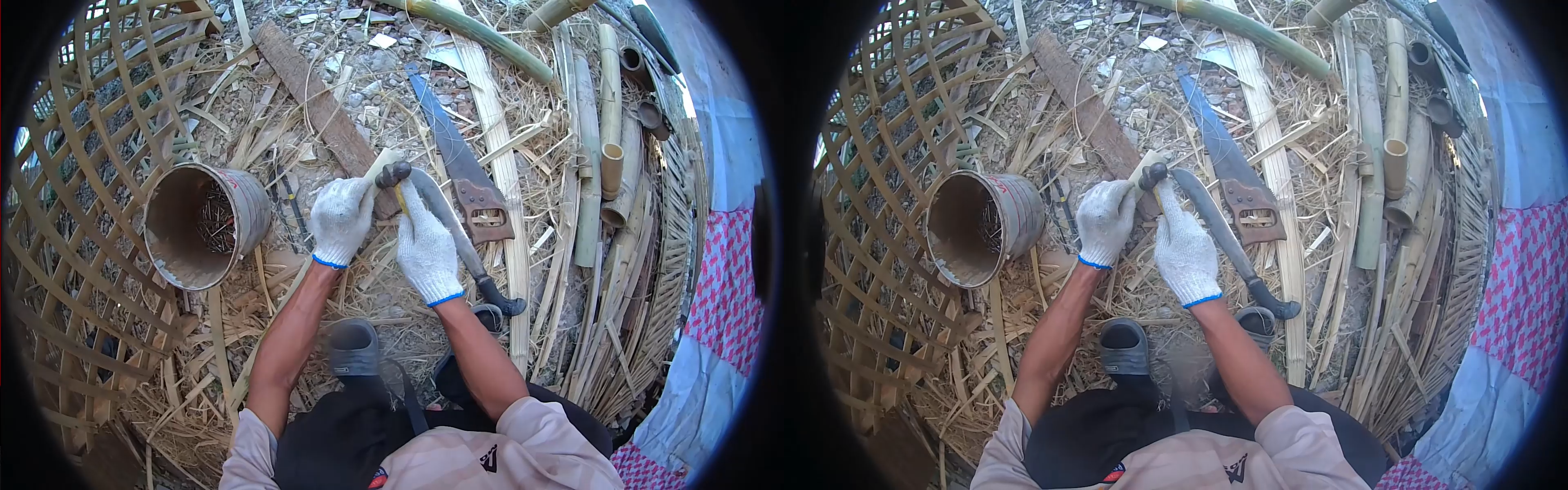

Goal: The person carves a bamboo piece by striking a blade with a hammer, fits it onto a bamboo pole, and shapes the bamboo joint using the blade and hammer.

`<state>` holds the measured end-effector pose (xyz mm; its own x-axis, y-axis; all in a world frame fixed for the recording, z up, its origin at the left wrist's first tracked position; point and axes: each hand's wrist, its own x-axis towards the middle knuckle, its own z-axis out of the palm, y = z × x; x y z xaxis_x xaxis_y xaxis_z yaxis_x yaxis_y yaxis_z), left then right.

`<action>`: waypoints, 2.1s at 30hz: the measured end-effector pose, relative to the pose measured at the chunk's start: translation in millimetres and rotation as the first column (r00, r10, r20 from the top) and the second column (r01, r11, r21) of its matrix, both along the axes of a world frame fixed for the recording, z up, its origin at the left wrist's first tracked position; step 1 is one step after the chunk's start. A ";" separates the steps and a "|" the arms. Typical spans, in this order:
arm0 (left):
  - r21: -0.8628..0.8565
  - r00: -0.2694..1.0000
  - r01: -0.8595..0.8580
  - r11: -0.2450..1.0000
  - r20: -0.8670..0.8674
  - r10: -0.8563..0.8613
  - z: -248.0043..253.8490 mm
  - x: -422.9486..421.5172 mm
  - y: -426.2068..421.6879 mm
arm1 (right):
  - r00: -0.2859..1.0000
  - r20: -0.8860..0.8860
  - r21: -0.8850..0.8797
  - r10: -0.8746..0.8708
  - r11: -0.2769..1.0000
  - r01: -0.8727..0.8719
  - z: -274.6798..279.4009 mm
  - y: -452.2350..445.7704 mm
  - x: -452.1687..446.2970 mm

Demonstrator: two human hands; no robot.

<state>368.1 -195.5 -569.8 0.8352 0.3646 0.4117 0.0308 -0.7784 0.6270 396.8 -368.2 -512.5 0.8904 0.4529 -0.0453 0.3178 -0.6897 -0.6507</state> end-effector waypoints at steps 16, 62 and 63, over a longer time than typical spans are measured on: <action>-0.411 0.985 -0.128 0.902 -0.159 0.067 -7.4 -8.6 9.8 | 1.000 -0.008 0.063 -0.019 0.998 0.020 1.8 1.4 -0.3; 0.001 0.997 -0.069 0.998 -0.042 0.069 -13.9 2.0 -6.2 | 0.988 0.104 0.080 0.117 0.989 -0.126 22.2 5.7 9.9; -0.012 0.996 -0.050 0.999 -0.081 0.048 -11.2 2.2 -5.3 | 0.989 0.105 0.135 0.107 0.984 -0.121 27.4 8.0 16.1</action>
